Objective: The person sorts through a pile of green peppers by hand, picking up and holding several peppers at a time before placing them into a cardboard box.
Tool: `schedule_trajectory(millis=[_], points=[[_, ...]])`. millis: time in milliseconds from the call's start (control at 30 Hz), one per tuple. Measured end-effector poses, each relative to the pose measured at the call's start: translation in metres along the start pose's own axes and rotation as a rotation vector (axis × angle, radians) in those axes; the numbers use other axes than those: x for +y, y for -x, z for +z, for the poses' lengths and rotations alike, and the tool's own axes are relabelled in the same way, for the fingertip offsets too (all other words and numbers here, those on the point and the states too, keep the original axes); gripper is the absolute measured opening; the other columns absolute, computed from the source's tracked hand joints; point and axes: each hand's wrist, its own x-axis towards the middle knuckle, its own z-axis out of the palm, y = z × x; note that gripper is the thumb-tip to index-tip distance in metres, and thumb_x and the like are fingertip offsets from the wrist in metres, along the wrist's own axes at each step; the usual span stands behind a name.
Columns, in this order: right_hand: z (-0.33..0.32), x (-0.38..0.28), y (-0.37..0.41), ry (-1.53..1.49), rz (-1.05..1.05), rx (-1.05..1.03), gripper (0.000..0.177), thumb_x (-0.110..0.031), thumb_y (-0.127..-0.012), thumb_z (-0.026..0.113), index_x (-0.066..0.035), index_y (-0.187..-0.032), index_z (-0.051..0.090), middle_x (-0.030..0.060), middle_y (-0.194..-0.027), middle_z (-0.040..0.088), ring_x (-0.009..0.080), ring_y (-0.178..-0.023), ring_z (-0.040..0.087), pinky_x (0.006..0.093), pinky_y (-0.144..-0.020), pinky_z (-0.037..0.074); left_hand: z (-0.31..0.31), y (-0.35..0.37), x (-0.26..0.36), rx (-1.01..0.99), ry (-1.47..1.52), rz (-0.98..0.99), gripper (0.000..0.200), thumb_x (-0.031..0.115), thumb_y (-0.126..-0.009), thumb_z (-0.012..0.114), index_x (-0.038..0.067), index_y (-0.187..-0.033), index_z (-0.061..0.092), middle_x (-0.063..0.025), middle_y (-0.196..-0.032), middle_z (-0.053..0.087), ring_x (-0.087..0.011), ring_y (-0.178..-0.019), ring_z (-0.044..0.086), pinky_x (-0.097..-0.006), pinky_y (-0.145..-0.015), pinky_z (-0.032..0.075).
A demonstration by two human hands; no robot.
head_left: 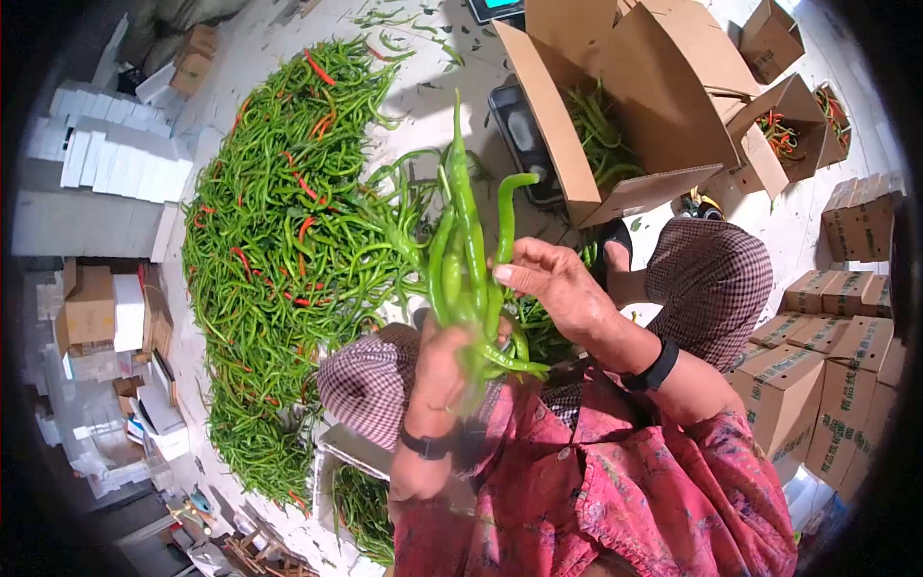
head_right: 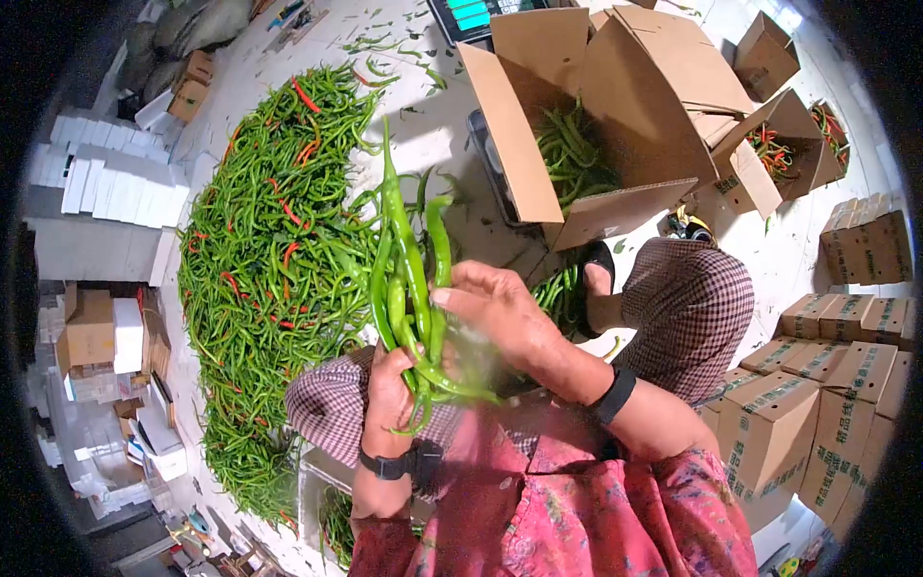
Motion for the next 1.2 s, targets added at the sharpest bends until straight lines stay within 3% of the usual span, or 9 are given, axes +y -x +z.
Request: schedule_trajectory(millis=[333, 433, 567, 667, 733, 767, 800, 1000, 1200], points=[[-0.015, 0.013, -0.001, 0.153, -0.035, 0.001, 0.015, -0.009, -0.091, 0.063, -0.001, -0.103, 0.062, 0.0015, -0.094, 0.066, 0.0068, -0.085, 0.060, 0.0240, -0.080, 0.049, -0.001, -0.013, -0.009, 0.182, -0.216, 0.038, 0.047, -0.001, -0.071, 0.056, -0.005, -0.117, 0.053, -0.0130, -0.095, 0.063, -0.0261, -0.072, 0.068, -0.0335, -0.065, 0.057], [-0.022, 0.019, 0.001, 0.179, -0.239, 0.069, 0.019, -0.008, -0.090, 0.063, -0.002, -0.107, 0.062, 0.0019, -0.096, 0.067, 0.0088, -0.088, 0.061, 0.0249, -0.083, 0.048, 0.004, -0.021, -0.009, 0.255, -0.169, 0.110, 0.041, 0.000, -0.073, 0.058, -0.002, -0.114, 0.055, -0.0127, -0.090, 0.064, -0.0249, -0.070, 0.067, -0.0311, -0.054, 0.055], [-0.037, -0.017, 0.015, 0.289, -0.454, 0.344, 0.016, -0.012, -0.088, 0.065, -0.002, -0.098, 0.057, -0.0055, -0.076, 0.054, 0.0050, -0.066, 0.048, 0.0231, -0.059, 0.042, -0.007, -0.019, 0.000, 0.230, -0.102, 0.086, 0.035, 0.006, -0.079, 0.058, -0.001, -0.113, 0.056, -0.0118, -0.081, 0.062, -0.0185, -0.063, 0.061, -0.0272, -0.042, 0.051], [-0.082, -0.029, 0.025, 0.869, -0.314, 0.271, 0.024, -0.015, -0.087, 0.068, -0.001, -0.100, 0.055, 0.0058, -0.071, 0.059, 0.0129, -0.062, 0.053, 0.0279, -0.056, 0.043, -0.012, -0.024, -0.001, 0.240, -0.101, 0.134, 0.032, 0.008, -0.081, 0.057, -0.001, -0.111, 0.056, -0.0127, -0.084, 0.062, -0.0180, -0.065, 0.061, -0.0273, -0.045, 0.050], [-0.090, -0.013, 0.023, 0.963, -0.194, 0.185, 0.034, -0.025, -0.086, 0.069, 0.000, -0.105, 0.055, 0.0165, -0.080, 0.061, 0.0220, -0.068, 0.061, 0.0348, -0.059, 0.045, -0.017, -0.026, -0.006, 0.253, 0.004, 0.156, 0.030, 0.009, -0.083, 0.056, -0.001, -0.111, 0.056, -0.0118, -0.087, 0.063, -0.0185, -0.067, 0.061, -0.0282, -0.052, 0.052], [-0.085, -0.002, 0.020, 1.119, -0.477, 0.223, 0.044, -0.035, -0.086, 0.068, 0.000, -0.110, 0.055, 0.0203, -0.093, 0.063, 0.0272, -0.083, 0.065, 0.0394, -0.067, 0.047, -0.024, -0.024, -0.003, 0.160, 0.050, 0.040, 0.031, 0.010, -0.085, 0.055, -0.002, -0.113, 0.055, -0.0114, -0.090, 0.063, -0.0189, -0.069, 0.062, -0.0290, -0.058, 0.052], [-0.084, 0.002, 0.020, 1.138, -0.431, 0.195, 0.046, -0.035, -0.086, 0.068, 0.000, -0.114, 0.057, 0.0209, -0.105, 0.063, 0.0292, -0.100, 0.063, 0.0409, -0.079, 0.049, -0.026, -0.023, -0.007, 0.166, 0.052, 0.031, 0.031, 0.010, -0.085, 0.055, -0.002, -0.113, 0.055, -0.0114, -0.090, 0.063, -0.0189, -0.069, 0.062, -0.0290, -0.058, 0.052], [-0.018, 0.006, -0.012, 0.070, -0.048, -0.240, 0.029, -0.016, -0.091, 0.062, 0.002, -0.113, 0.059, 0.0038, -0.093, 0.063, 0.0100, -0.088, 0.058, 0.0263, -0.081, 0.046, 0.002, -0.018, -0.008, 0.195, -0.130, 0.019, 0.028, 0.014, -0.087, 0.055, -0.004, -0.108, 0.057, -0.0123, -0.083, 0.064, -0.0199, -0.067, 0.064, -0.0280, -0.056, 0.051], [-0.011, 0.014, -0.016, 0.054, -0.051, -0.305, 0.028, -0.013, -0.091, 0.061, -0.001, -0.116, 0.056, 0.0020, -0.099, 0.062, 0.0088, -0.094, 0.055, 0.0270, -0.084, 0.046, 0.001, -0.014, -0.002, 0.195, -0.097, 0.023, 0.034, 0.006, -0.083, 0.059, -0.004, -0.115, 0.053, -0.0129, -0.084, 0.064, -0.0232, -0.067, 0.065, -0.0323, -0.061, 0.057]])
